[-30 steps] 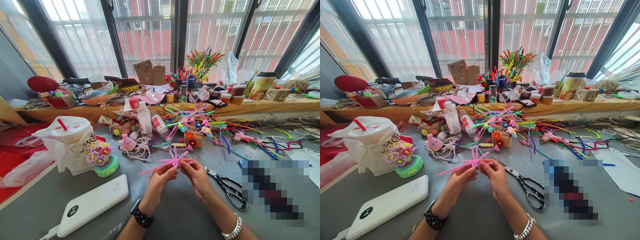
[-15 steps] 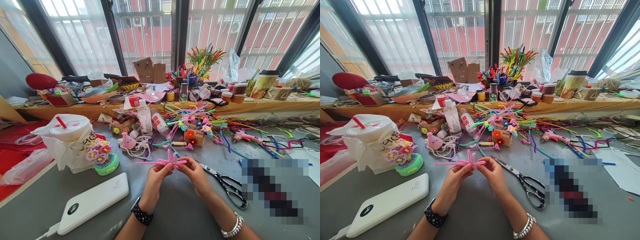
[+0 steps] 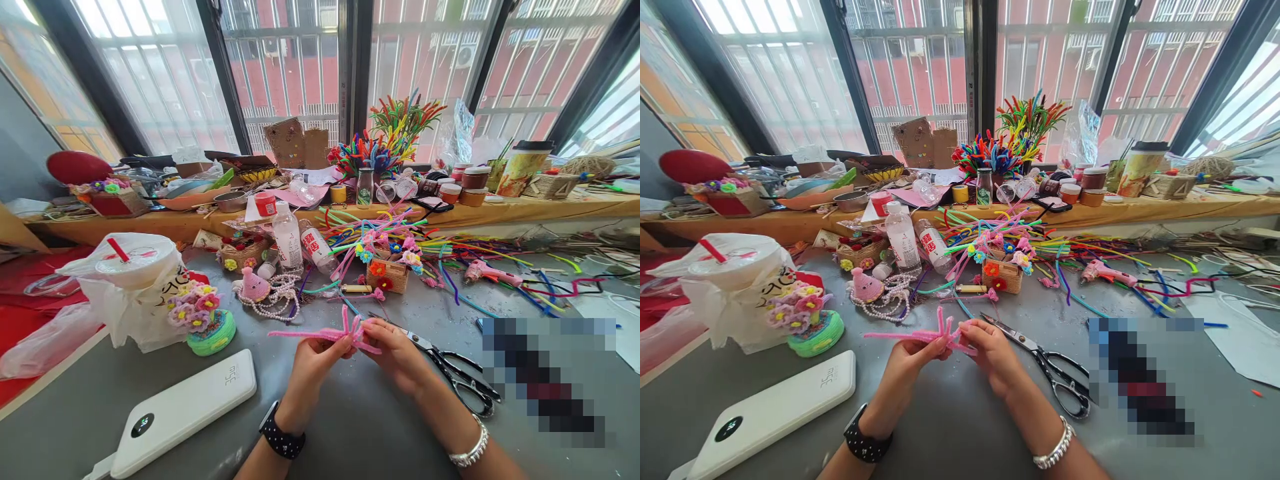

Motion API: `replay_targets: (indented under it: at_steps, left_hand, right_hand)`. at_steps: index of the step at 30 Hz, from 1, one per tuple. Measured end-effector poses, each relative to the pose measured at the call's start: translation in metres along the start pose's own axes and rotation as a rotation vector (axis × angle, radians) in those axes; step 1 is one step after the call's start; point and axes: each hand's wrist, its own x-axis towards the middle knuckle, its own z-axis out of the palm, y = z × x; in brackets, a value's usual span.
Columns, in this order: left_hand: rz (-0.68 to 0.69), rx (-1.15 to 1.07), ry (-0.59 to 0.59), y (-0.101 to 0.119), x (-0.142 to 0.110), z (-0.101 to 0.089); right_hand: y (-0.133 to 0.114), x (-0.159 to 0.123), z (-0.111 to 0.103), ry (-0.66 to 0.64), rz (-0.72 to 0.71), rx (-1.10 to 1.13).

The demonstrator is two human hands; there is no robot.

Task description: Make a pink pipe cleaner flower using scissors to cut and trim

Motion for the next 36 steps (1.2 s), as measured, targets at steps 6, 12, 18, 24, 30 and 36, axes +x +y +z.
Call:
replay_targets:
  at_steps: [6, 12, 18, 24, 30, 36]
  left_hand:
    - [-0.035, -0.096, -0.014, 0.001, 0.000, 0.000]
    - [-0.096, -0.371, 0.168, -0.003, 0.007, -0.007]
    - [-0.207, -0.543, 0.124, -0.003, 0.008, -0.010]
    - [-0.244, -0.521, 0.077, -0.005, 0.005, -0.008]
    - [-0.252, -0.408, 0.088, -0.007, 0.008, -0.007]
    - [-0.247, -0.295, 0.117, -0.011, 0.007, -0.003]
  right_hand:
    - [-0.001, 0.000, 0.001, -0.014, -0.027, -0.035]
    - [-0.003, 0.005, -0.004, 0.098, -0.139, -0.419]
    - [-0.007, -0.002, 0.001, -0.038, -0.405, -0.743]
    - [-0.006, -0.007, 0.007, -0.042, -0.652, -0.812]
    - [-0.003, -0.004, 0.006, -0.160, -0.599, -0.660]
    - [0.002, 0.000, 0.006, -0.128, -0.399, -0.471]
